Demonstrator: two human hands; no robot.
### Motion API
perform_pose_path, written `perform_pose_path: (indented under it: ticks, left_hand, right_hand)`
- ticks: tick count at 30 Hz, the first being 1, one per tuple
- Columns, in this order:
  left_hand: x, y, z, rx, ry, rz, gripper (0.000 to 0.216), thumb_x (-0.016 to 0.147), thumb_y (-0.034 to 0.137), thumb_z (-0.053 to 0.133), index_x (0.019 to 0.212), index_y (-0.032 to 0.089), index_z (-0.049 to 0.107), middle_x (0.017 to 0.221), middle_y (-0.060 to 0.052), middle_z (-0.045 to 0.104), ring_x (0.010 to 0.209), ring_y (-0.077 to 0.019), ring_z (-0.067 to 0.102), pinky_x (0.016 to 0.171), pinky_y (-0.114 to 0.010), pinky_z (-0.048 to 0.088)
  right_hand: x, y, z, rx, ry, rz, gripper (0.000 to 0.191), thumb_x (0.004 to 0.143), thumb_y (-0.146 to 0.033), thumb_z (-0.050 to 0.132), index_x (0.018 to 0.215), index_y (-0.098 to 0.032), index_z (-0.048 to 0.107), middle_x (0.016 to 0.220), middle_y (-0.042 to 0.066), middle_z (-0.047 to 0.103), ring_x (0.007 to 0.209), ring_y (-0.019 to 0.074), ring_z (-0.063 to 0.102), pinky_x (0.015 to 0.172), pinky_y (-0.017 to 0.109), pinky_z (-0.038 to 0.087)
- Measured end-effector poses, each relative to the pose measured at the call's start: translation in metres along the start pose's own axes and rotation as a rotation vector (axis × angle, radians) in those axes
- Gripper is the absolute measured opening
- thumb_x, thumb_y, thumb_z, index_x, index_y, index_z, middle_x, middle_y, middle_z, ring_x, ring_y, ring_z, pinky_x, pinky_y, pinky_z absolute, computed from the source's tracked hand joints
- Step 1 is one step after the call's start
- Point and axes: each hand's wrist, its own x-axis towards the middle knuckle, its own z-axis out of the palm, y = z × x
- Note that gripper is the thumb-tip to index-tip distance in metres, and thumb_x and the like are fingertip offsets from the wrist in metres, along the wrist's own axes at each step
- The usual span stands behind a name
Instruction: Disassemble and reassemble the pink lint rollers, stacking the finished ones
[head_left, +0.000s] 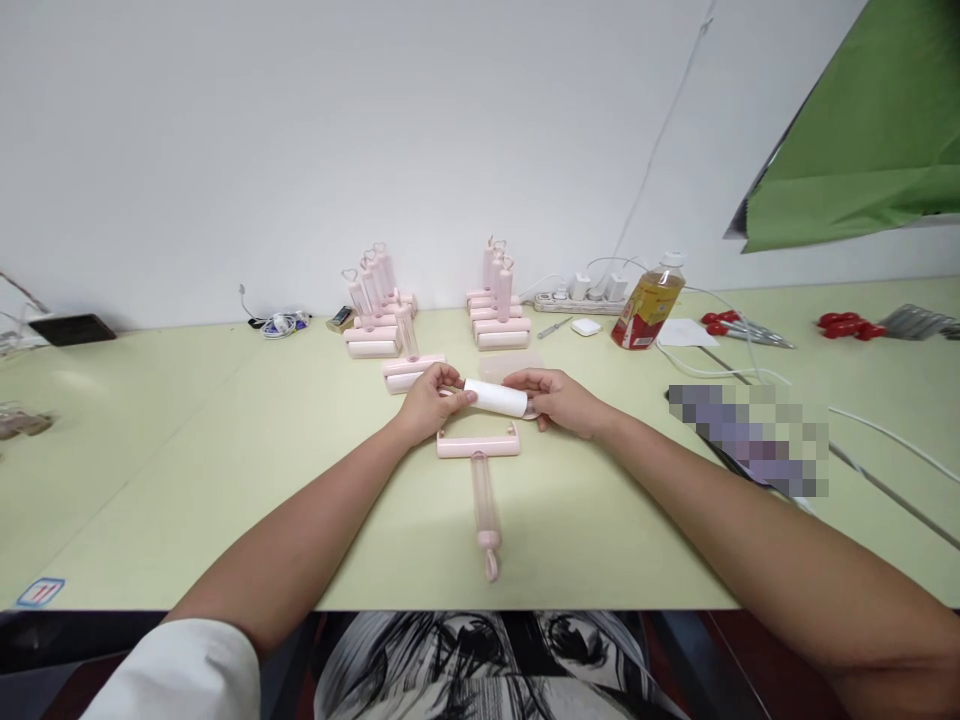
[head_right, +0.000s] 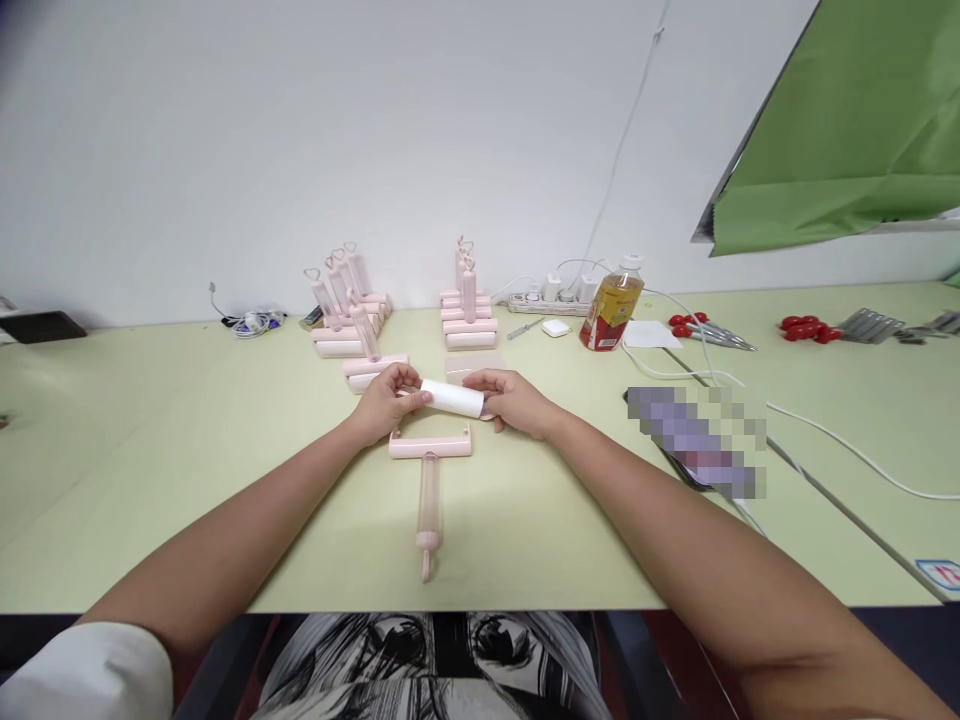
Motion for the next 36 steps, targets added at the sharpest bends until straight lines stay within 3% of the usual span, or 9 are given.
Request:
perform_pose_path:
  ticks: [3, 6, 10, 12, 17, 22, 28, 32, 36]
  left_hand:
    - [0.0, 0.0, 0.0, 0.036, -0.015, -0.014, 0.041, 0.065, 0.043, 0.079, 0.085, 0.018, 0.054, 0.078, 0.002, 0.06, 0.059, -0.0111, 0.058, 0.054, -0.024, 0.044]
    - [-0.001, 0.0, 0.0, 0.006, -0.001, -0.022, 0.042, 0.063, 0.044, 0.079, 0.079, 0.018, 0.05, 0.071, 0.003, 0.058, 0.058, -0.0112, 0.057, 0.054, -0.024, 0.044]
    - [-0.001, 0.0, 0.0, -0.022, -0.004, -0.014, 0.046, 0.062, 0.042, 0.08, 0.074, 0.019, 0.043, 0.09, 0.0, 0.061, 0.056, -0.0076, 0.054, 0.052, -0.023, 0.042]
    - [-0.001, 0.0, -0.002, 0.024, -0.022, -0.007, 0.045, 0.064, 0.043, 0.078, 0.072, 0.019, 0.041, 0.093, -0.001, 0.061, 0.056, -0.0068, 0.052, 0.051, -0.023, 0.041]
    - [-0.003, 0.008, -0.005, 0.172, -0.076, -0.041, 0.043, 0.062, 0.044, 0.078, 0.068, 0.019, 0.045, 0.075, 0.0, 0.062, 0.056, -0.0101, 0.05, 0.048, -0.022, 0.035]
    - [-0.005, 0.027, 0.001, 0.32, -0.15, -0.139, 0.043, 0.061, 0.044, 0.079, 0.061, 0.022, 0.041, 0.05, 0.005, 0.045, 0.042, -0.0105, 0.038, 0.041, -0.023, 0.026]
    - [0.014, 0.045, 0.028, 0.904, -0.18, 0.075, 0.04, 0.059, 0.038, 0.08, 0.053, 0.021, 0.044, 0.052, 0.001, 0.048, 0.052, -0.0177, 0.049, 0.05, -0.028, 0.028]
    - [0.027, 0.046, 0.047, 0.946, -0.203, 0.142, 0.039, 0.059, 0.036, 0.081, 0.053, 0.02, 0.046, 0.055, 0.0, 0.048, 0.058, -0.0202, 0.054, 0.053, -0.028, 0.03]
    - [0.024, 0.045, 0.051, 0.923, -0.266, 0.185, 0.038, 0.06, 0.043, 0.08, 0.056, 0.02, 0.049, 0.061, -0.002, 0.053, 0.059, -0.0195, 0.053, 0.053, -0.028, 0.029]
  right_hand:
    - [-0.003, 0.0, 0.002, -0.28, -0.031, -0.237, 0.048, 0.068, -0.007, 0.06, 0.112, -0.021, 0.07, 0.111, 0.005, 0.071, 0.091, 0.02, 0.066, 0.072, 0.029, 0.057]
    - [-0.005, -0.001, 0.002, -0.466, -0.03, -0.38, 0.046, 0.075, -0.012, 0.059, 0.118, -0.024, 0.07, 0.117, 0.003, 0.07, 0.108, 0.0247, 0.063, 0.094, 0.038, 0.049]
    - [-0.005, -0.002, 0.002, -0.593, 0.126, -0.28, 0.042, 0.083, -0.017, 0.05, 0.118, -0.024, 0.071, 0.093, 0.003, 0.076, 0.076, 0.0207, 0.067, 0.08, 0.037, 0.053]
    - [-0.005, -0.003, 0.004, -0.583, 0.265, -0.297, 0.041, 0.082, -0.015, 0.048, 0.114, -0.023, 0.073, 0.095, 0.004, 0.075, 0.075, 0.0204, 0.067, 0.077, 0.036, 0.053]
    - [-0.007, -0.017, -0.004, -0.339, 0.614, -0.423, 0.036, 0.084, -0.024, 0.047, 0.111, -0.02, 0.071, 0.087, 0.005, 0.071, 0.059, 0.0162, 0.061, 0.059, 0.029, 0.051]
    - [-0.005, -0.032, -0.041, -0.283, 0.93, -0.344, 0.024, 0.077, -0.029, 0.055, 0.083, -0.014, 0.073, 0.06, 0.0, 0.058, 0.052, 0.0131, 0.05, 0.048, 0.024, 0.039]
    - [0.007, -0.02, -0.067, -0.213, 0.928, -0.177, 0.014, 0.066, -0.026, 0.066, 0.072, -0.014, 0.07, 0.057, -0.001, 0.057, 0.049, 0.0117, 0.046, 0.044, 0.023, 0.035]
    - [0.009, -0.017, -0.063, -0.149, 0.844, -0.114, 0.014, 0.071, -0.027, 0.062, 0.064, -0.016, 0.063, 0.042, -0.005, 0.043, 0.035, 0.0098, 0.036, 0.033, 0.023, 0.028]
    - [0.01, -0.017, -0.058, -0.084, 0.77, -0.053, 0.028, 0.08, -0.038, 0.059, 0.059, -0.02, 0.054, 0.039, -0.006, 0.037, 0.031, 0.0097, 0.035, 0.029, 0.023, 0.033]
